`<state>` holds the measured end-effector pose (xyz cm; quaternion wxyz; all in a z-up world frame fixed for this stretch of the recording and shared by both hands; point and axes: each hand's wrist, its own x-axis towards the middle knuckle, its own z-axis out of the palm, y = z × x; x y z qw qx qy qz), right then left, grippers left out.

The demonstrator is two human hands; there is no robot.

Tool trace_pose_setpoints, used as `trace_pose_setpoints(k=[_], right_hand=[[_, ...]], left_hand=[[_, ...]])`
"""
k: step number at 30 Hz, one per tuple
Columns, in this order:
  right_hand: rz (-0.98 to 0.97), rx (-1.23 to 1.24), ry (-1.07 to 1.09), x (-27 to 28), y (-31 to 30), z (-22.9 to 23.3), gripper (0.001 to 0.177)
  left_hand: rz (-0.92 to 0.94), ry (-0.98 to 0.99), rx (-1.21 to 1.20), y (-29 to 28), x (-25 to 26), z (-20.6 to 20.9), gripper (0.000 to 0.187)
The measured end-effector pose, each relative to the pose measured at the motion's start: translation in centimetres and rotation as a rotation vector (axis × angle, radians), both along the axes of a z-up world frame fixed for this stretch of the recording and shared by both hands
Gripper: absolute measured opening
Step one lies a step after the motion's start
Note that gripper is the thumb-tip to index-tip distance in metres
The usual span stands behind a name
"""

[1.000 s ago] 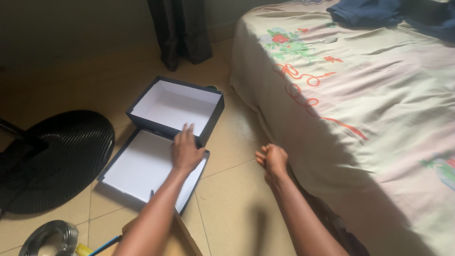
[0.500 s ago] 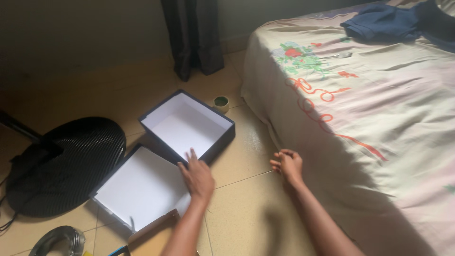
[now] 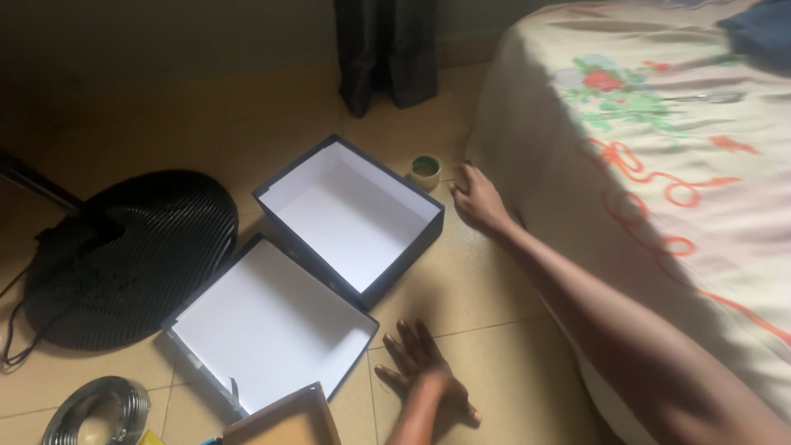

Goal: The person opens a blue box and places several items inside, including a black electronic device, a white cable, and a small blue box. They also handle a roll of tape and a screwdriver, placing them on the floor.

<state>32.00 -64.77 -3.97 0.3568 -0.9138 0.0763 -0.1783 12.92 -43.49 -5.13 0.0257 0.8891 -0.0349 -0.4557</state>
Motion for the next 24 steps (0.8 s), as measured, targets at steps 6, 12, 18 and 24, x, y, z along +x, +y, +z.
trace_pose_setpoints(k=[6,12,18,24], right_hand=[[0.142,-0.076,0.188,9.1,-1.5,-3.7,0.045],[0.172,-0.201,0.582,15.5,-3.4,-10.3,0.058],[-0.106,-0.207,0.174,9.9,-3.0,-9.2,0.03],[-0.211,0.203,0.17,3.5,-0.6,3.2,0.037]], left_hand=[[0.043,0.007,-0.054,-0.4,0.7,-0.6,0.157],[0.087,-0.065,-0.055,-1.4,1.2,-3.5,0.134],[0.09,-0.049,0.024,-1.6,1.4,-4.0,0.133],[0.068,-0.012,0.022,-1.1,1.2,-2.4,0.137]])
